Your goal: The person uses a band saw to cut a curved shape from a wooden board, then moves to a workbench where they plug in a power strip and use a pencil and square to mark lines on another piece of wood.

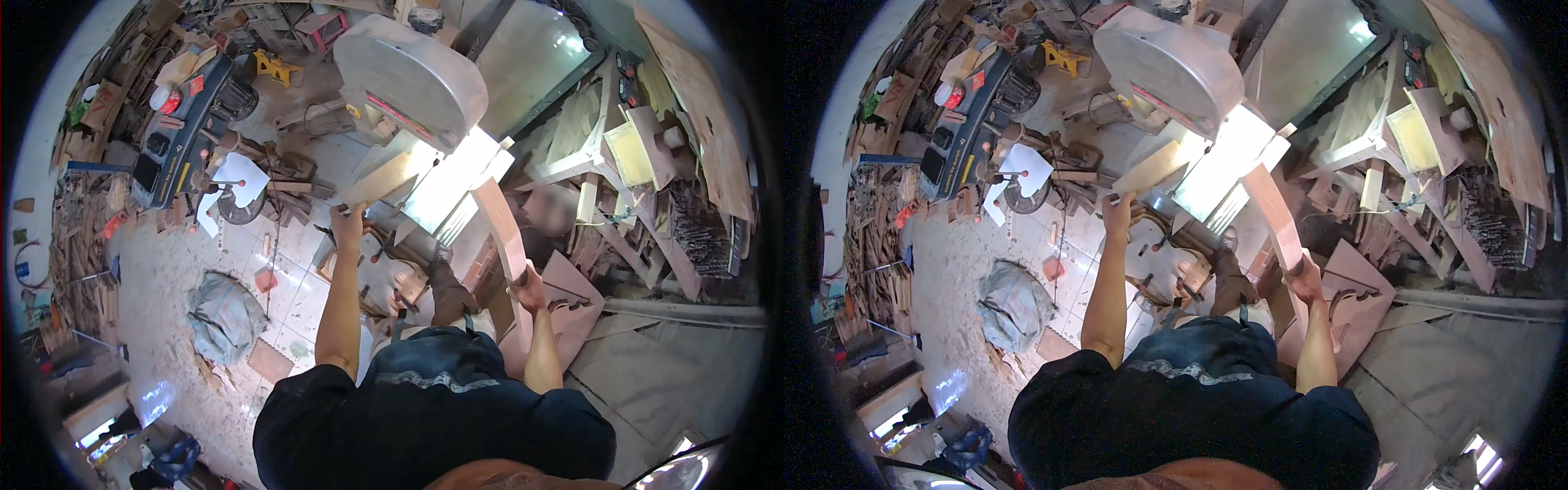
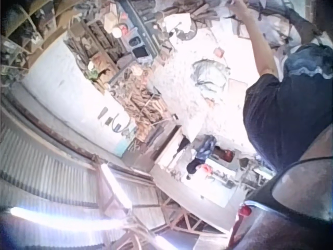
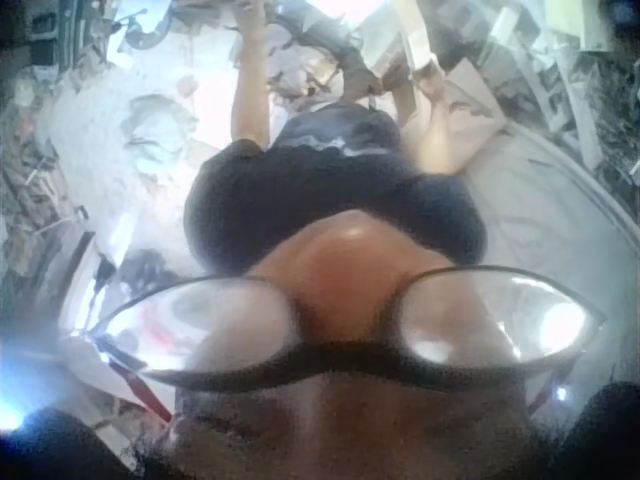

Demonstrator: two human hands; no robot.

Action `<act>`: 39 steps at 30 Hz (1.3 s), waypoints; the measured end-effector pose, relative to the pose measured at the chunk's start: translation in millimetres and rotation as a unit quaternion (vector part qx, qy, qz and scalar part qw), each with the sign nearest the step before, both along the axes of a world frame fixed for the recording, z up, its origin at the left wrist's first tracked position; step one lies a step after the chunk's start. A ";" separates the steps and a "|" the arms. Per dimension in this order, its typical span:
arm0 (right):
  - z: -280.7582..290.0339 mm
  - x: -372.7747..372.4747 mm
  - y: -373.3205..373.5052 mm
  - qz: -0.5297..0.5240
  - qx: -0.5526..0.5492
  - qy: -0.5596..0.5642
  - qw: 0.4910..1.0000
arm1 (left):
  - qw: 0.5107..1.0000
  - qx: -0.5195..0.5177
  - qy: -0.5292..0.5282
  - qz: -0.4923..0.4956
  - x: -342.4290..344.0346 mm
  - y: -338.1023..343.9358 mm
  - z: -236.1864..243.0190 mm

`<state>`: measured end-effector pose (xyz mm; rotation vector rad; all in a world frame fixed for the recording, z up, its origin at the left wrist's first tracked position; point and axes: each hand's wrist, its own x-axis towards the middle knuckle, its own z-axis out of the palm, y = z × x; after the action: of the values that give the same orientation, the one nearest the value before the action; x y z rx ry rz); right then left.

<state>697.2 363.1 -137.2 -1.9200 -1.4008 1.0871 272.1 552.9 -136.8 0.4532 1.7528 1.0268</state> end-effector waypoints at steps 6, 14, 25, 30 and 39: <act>12.3 1.2 -14.1 -0.005 -0.021 -0.023 1.000 | 0.935 0.188 0.301 -0.021 -18.1 37.2 12.5; 9.3 4.0 -32.6 -0.079 -0.077 0.049 0.993 | 0.992 0.105 0.004 -0.064 29.8 193.2 -28.5; -0.1 9.1 -49.4 -0.019 -0.087 -0.124 0.988 | 0.959 0.118 0.217 -0.136 44.4 195.6 -38.5; -32.8 10.9 -49.4 -0.242 -0.095 0.407 0.875 | 0.886 0.063 0.350 -0.298 11.1 200.2 -19.6; 7.3 -13.4 -21.6 0.005 0.102 0.063 0.993 | 0.784 0.134 0.413 -0.444 40.2 78.3 39.6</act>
<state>683.8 341.6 -129.9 -1.6738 -1.3951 1.0094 312.3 631.2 -97.2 1.9315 1.7281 0.3490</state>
